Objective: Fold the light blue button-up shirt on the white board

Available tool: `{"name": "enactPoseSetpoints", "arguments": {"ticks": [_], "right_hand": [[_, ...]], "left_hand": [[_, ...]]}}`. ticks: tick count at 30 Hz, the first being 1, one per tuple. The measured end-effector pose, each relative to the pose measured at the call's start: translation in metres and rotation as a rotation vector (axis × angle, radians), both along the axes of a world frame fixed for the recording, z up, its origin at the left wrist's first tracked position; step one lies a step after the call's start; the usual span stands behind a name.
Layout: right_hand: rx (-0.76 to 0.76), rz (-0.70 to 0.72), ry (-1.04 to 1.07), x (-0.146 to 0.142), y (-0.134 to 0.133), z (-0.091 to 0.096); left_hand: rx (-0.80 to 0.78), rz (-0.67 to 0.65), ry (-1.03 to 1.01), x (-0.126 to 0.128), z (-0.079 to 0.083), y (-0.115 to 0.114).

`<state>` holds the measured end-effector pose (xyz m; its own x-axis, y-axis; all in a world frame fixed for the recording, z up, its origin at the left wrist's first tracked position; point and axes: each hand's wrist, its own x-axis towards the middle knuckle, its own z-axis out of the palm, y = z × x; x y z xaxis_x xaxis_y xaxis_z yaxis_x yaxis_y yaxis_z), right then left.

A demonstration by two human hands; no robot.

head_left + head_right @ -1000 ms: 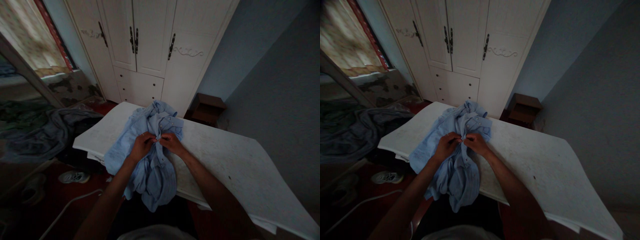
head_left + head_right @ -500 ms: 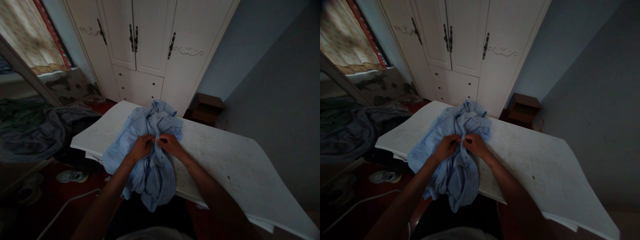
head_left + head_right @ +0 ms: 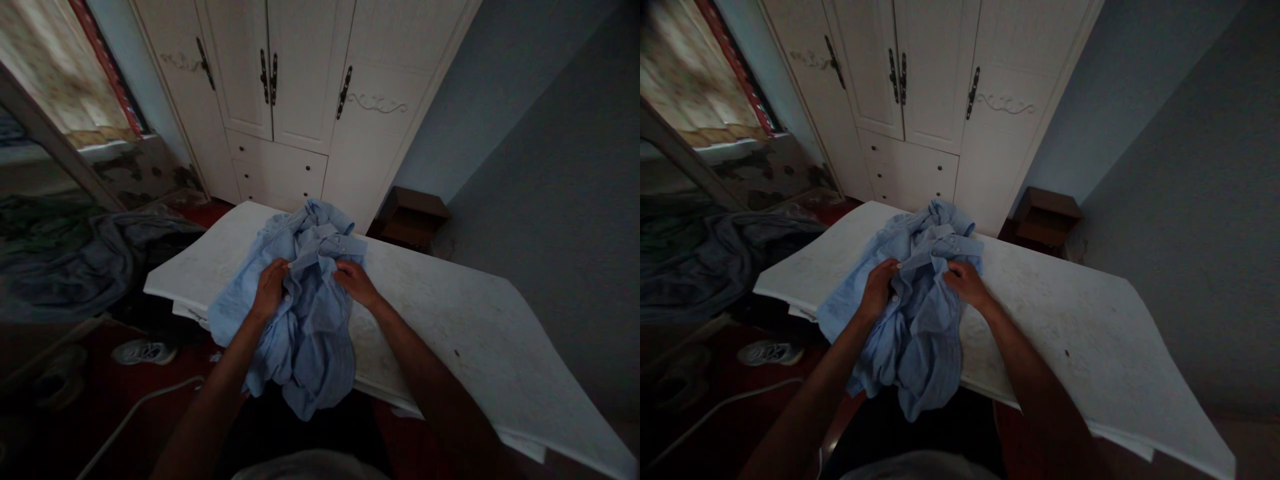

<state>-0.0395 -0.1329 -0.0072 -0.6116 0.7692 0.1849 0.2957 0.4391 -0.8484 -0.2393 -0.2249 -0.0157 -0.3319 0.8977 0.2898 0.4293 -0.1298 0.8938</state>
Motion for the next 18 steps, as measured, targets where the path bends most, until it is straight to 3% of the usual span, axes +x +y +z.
{"name": "enactPoseSetpoints", "arguments": {"ticks": [3, 9, 11, 14, 18], "right_hand": [[-0.209, 0.123, 0.056, 0.017, 0.006, 0.009], [-0.436, 0.397, -0.141, 0.042, 0.008, 0.022], [-0.455, 0.45, -0.204, 0.044, 0.006, 0.025], [-0.417, 0.506, -0.262, 0.042, 0.002, 0.027], [-0.348, 0.553, -0.298, 0.037, 0.0, 0.025]], "left_hand": [[0.003, 0.11, 0.041, -0.012, -0.004, 0.004], [-0.12, 0.014, 0.148, -0.006, 0.002, 0.009], [-0.136, -0.029, 0.247, -0.002, 0.012, 0.009], [-0.039, -0.088, 0.471, 0.006, 0.03, 0.01], [0.033, -0.066, 0.731, 0.021, 0.051, 0.019]]}}
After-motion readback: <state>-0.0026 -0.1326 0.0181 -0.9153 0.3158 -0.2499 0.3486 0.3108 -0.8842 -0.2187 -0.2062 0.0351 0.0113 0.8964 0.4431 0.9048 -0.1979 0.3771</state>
